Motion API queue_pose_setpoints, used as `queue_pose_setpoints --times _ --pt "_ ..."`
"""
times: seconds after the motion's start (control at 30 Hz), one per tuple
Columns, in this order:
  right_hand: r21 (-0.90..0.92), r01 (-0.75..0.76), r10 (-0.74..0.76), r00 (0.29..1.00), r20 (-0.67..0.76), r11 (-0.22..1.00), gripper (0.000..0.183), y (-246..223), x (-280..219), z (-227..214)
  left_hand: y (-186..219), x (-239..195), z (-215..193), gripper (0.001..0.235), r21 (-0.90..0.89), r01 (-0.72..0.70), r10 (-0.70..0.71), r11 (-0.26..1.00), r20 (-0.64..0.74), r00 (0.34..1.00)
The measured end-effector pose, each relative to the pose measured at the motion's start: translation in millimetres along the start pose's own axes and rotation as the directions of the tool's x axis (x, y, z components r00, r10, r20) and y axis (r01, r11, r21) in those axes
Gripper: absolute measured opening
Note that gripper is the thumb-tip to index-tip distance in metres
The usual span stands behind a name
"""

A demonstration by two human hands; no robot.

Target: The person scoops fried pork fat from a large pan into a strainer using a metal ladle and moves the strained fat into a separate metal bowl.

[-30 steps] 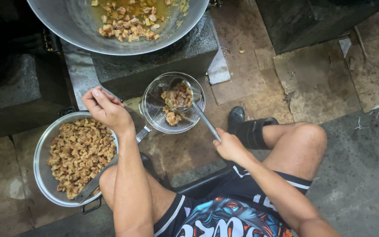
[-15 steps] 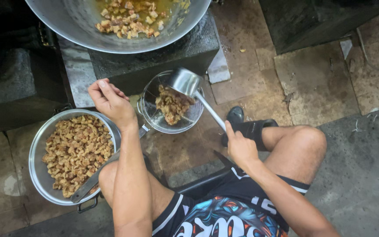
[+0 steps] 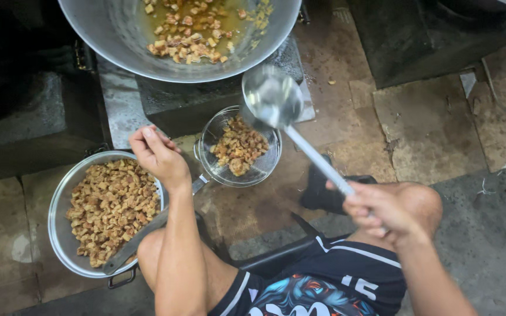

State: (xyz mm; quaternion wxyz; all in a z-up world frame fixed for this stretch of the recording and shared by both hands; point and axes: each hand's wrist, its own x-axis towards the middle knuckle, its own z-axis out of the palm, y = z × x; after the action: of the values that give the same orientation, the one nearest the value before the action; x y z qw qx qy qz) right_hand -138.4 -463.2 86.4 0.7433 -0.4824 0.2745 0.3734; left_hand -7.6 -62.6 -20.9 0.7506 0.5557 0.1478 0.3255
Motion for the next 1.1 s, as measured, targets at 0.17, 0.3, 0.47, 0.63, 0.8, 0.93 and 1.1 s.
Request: queue_pose_setpoints --times 0.17,0.3,0.47,0.63,0.8,0.93,1.1 --pt "-0.658 0.336 -0.425 0.905 0.027 0.674 0.019 -98 77 34 6 1 -4 0.017 -0.028 0.012 -0.013 1.000 -0.023 1.000" --pt "-0.950 0.310 -0.685 0.685 0.249 -0.036 0.025 -203 216 68 9 10 -7 0.018 -0.058 0.019 -0.022 0.998 -0.055 0.998" --pt "-0.901 -0.245 -0.797 0.583 0.158 -0.358 0.055 -253 327 92 17 14 -10 0.018 -0.099 -0.003 -0.006 0.995 -0.091 0.996" --pt "-0.928 -0.264 -0.694 0.720 -0.008 -0.263 0.061 -210 327 132 20 11 -18 0.018 -0.109 0.002 -0.016 0.994 -0.124 0.992" --pt "-0.960 -0.272 -0.500 0.823 -0.268 0.068 0.034 -176 283 198 21 11 -24 0.018 -0.117 0.012 -0.025 0.993 -0.115 0.993" --pt "-0.990 -0.083 -0.497 0.858 -0.130 0.114 0.030 -159 283 230 24 15 -21 0.019 -0.123 0.020 -0.036 0.992 -0.130 0.991" --pt "-0.954 0.084 -0.419 0.907 -0.048 0.289 0.029 -144 325 250 22 14 -23 0.019 -0.119 0.005 -0.020 0.993 -0.127 0.992"
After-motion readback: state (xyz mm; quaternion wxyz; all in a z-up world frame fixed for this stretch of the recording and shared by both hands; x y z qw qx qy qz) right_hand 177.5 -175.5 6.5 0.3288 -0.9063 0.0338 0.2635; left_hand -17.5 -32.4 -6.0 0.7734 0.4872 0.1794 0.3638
